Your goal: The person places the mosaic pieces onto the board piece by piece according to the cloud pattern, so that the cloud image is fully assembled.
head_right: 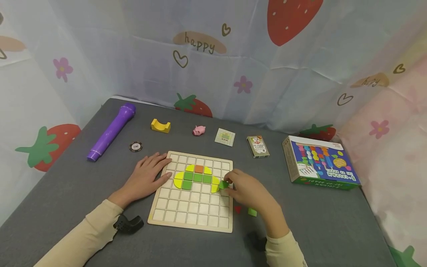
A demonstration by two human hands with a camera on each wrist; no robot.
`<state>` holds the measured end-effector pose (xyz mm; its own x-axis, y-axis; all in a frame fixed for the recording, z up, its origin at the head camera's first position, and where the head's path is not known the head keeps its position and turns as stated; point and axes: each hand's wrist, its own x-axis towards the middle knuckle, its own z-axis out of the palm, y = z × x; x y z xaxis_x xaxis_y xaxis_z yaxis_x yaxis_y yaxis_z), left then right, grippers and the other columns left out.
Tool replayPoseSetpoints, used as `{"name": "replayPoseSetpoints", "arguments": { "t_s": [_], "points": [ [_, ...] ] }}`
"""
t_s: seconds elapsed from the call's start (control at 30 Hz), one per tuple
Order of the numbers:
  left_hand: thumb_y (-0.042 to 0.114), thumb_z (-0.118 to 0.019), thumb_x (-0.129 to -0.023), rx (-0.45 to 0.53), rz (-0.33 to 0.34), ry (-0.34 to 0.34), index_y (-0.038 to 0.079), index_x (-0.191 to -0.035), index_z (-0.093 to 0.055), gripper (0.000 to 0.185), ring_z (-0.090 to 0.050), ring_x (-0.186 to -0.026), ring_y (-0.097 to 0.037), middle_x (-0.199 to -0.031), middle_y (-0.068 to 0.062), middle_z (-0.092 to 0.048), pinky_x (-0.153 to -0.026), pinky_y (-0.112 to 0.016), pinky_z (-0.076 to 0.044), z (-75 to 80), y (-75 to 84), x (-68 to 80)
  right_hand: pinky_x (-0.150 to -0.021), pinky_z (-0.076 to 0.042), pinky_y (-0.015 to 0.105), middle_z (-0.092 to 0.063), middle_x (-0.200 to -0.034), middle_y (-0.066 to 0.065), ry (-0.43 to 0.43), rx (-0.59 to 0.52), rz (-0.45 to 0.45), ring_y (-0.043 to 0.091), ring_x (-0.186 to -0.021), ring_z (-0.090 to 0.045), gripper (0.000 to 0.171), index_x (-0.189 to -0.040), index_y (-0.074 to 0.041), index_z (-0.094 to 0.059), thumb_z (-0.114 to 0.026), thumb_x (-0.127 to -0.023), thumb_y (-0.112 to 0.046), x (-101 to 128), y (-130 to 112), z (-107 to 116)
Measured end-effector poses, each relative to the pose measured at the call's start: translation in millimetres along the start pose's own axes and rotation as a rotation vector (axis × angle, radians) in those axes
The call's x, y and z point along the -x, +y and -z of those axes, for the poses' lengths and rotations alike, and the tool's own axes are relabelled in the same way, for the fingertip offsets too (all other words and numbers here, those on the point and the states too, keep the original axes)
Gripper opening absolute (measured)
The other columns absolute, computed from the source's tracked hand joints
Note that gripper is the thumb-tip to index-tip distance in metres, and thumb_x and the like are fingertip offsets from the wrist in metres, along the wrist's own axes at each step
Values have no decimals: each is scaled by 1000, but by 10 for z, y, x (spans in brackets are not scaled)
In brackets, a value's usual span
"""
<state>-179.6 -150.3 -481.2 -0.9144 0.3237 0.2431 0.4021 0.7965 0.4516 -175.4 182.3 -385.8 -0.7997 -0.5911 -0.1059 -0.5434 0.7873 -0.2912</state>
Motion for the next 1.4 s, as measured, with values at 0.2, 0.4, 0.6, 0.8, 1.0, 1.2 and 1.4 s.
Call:
{"name": "replayPoseSetpoints", "arguments": {
  "t_s": [0.2,0.4,0.6,0.8,1.0,1.2,1.4],
  "points": [
    [43,-51,-97,2,-1,3,16,-142,-48,52,-27,-142,-33,-149,-11,-40,-113,-57,-16,4,4,6,-74,-51,29,-60,-102,-3,-53,34,52,12,-84,-59,27,-108,-12,-64,-73,-86,-24,-242,-258,-82],
    [45,-50,-98,-6,-3,0,17,-142,-47,53,-27,-142,-32,-150,-10,-39,-113,-57,-16,-12,-10,5,-72,-50,26,-60,-99,-4,-65,56,131,7,-80,-56,22,-104,-13,-66,-73,-86,-23,-376,-385,-149],
    [46,-50,-98,-7,-1,2,17,-142,-47,53,-27,-142,-31,-150,-10,-39,-113,-57,-16,-14,-13,14,-74,-51,27,-60,-99,-4,-85,81,152,7,-81,-57,19,-105,-13,-66,-70,-89,-23,-473,-433,-217],
    [44,-50,-98,-2,-3,1,17,-142,-48,52,-28,-142,-32,-149,-11,-40,-113,-57,-17,-14,-5,27,-76,-51,26,-60,-100,-4,-81,96,156,8,-84,-58,20,-105,-12,-66,-72,-88,-21,-503,-463,-246],
    [45,-49,-98,-13,-8,11,17,-142,-47,52,-28,-142,-32,-149,-10,-40,-113,-58,-17,-8,-9,15,-75,-51,26,-60,-99,-4,-73,105,156,7,-83,-58,18,-103,-13,-67,-73,-86,-18,-526,-511,-229],
    [45,-50,-98,-19,-10,6,17,-142,-47,53,-28,-142,-32,-149,-10,-40,-113,-58,-17,10,-7,9,-76,-51,27,-60,-100,-5,-86,108,143,8,-84,-59,18,-104,-14,-68,-71,-88,-21,-522,-527,-210],
    [44,-49,-98,-14,-6,6,17,-142,-48,52,-29,-141,-32,-149,-11,-41,-113,-57,-18,14,-1,8,-72,-51,28,-61,-99,-3,-70,90,88,8,-80,-57,19,-107,-14,-68,-68,-90,-24,-395,-436,-167]
  ]
}}
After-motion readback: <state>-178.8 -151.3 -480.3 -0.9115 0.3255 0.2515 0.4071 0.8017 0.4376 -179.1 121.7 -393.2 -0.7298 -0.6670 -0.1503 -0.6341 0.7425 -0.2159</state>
